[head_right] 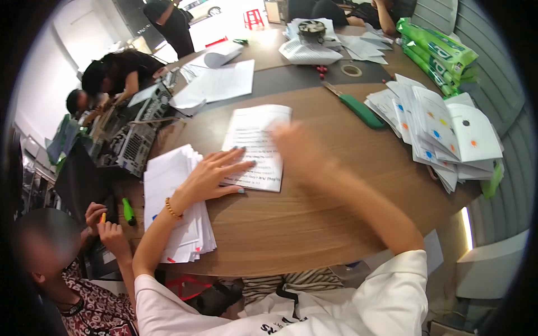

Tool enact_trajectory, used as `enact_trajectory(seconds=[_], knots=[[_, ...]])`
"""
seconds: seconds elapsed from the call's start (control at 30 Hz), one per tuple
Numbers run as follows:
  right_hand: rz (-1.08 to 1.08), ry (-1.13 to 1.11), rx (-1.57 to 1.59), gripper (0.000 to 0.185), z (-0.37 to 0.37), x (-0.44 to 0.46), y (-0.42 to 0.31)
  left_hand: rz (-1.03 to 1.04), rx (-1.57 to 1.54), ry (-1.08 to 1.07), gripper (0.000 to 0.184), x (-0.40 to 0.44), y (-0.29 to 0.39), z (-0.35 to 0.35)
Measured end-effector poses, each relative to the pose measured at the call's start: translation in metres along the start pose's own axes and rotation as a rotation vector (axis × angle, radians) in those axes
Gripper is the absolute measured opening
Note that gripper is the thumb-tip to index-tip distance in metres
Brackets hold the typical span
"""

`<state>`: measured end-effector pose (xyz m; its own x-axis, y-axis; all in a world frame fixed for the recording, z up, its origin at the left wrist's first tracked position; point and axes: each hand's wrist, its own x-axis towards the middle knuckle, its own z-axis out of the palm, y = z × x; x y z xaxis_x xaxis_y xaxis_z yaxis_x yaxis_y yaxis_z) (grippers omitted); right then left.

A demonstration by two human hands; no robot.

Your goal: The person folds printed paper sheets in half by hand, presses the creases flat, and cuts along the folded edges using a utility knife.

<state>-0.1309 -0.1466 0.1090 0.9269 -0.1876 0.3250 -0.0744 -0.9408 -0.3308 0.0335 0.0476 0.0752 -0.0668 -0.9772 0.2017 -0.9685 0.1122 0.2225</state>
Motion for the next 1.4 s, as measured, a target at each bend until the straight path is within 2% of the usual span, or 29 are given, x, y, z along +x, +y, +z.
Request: enact_trajectory(seconds=[0.03, 0.07, 0.1, 0.17, 0.27, 0.33, 0.37, 0.43, 0.47, 0.53, 0.6, 0.7, 1.07, 1.17, 1.23, 1.4], knots=[[0.203, 0.151, 0.032, 0.031, -0.009, 0.006, 0.04, -0.07, 0.03, -0.059, 0.048, 0.002, 0.018, -0.013], [0.24, 0.273, -0.384, 0.041, 0.0, 0.005, 0.085, -0.137, 0.07, -0.114, 0.046, 0.005, 0.03, -0.024], [0.217, 0.346, -0.673, 0.046, 0.007, -0.003, 0.128, -0.149, 0.068, -0.123, 0.046, 0.005, 0.034, -0.026], [0.362, 0.243, -0.67, 0.044, 0.009, -0.012, 0.171, -0.17, 0.09, -0.139, 0.045, 0.013, 0.032, -0.024], [0.273, 0.239, -0.669, 0.042, 0.001, -0.018, 0.185, -0.192, 0.146, -0.168, 0.051, 0.03, 0.038, -0.028], [0.255, 0.252, -0.577, 0.039, -0.004, -0.026, 0.164, -0.227, 0.029, 0.006, 0.065, 0.046, 0.047, -0.02], [0.2, 0.323, -0.474, 0.039, -0.004, -0.033, 0.152, -0.235, 0.022, 0.002, 0.065, 0.049, 0.051, -0.008], [0.128, 0.407, -0.271, 0.039, -0.014, -0.052, 0.12, -0.126, 0.25, 0.014, 0.081, 0.057, 0.045, 0.017], [0.117, 0.402, -0.169, 0.039, -0.022, -0.07, 0.098, -0.124, 0.249, 0.006, 0.081, 0.055, 0.042, 0.023], [0.056, 0.252, -0.054, 0.043, -0.043, -0.106, 0.062, -0.173, 0.106, -0.071, 0.084, 0.048, 0.036, 0.034], [0.051, 0.18, 0.028, 0.046, -0.051, -0.138, 0.036, -0.144, 0.093, -0.046, 0.079, 0.043, 0.035, 0.035], [0.09, 0.128, 0.061, 0.046, -0.055, -0.167, 0.011, -0.153, 0.071, 0.0, 0.066, 0.043, 0.032, 0.038], [0.061, 0.108, 0.01, 0.045, -0.039, -0.166, -0.001, -0.174, 0.071, 0.022, 0.065, 0.042, 0.032, 0.039], [0.055, 0.128, -0.014, 0.044, -0.035, -0.162, 0.0, -0.17, 0.062, 0.024, 0.07, 0.042, 0.032, 0.039], [0.078, 0.139, -0.028, 0.044, -0.034, -0.161, 0.0, -0.116, 0.109, 0.068, 0.081, 0.043, 0.033, 0.04], [0.138, 0.093, -0.041, 0.045, -0.036, -0.163, -0.003, -0.14, 0.161, 0.095, 0.088, 0.041, 0.034, 0.041]])
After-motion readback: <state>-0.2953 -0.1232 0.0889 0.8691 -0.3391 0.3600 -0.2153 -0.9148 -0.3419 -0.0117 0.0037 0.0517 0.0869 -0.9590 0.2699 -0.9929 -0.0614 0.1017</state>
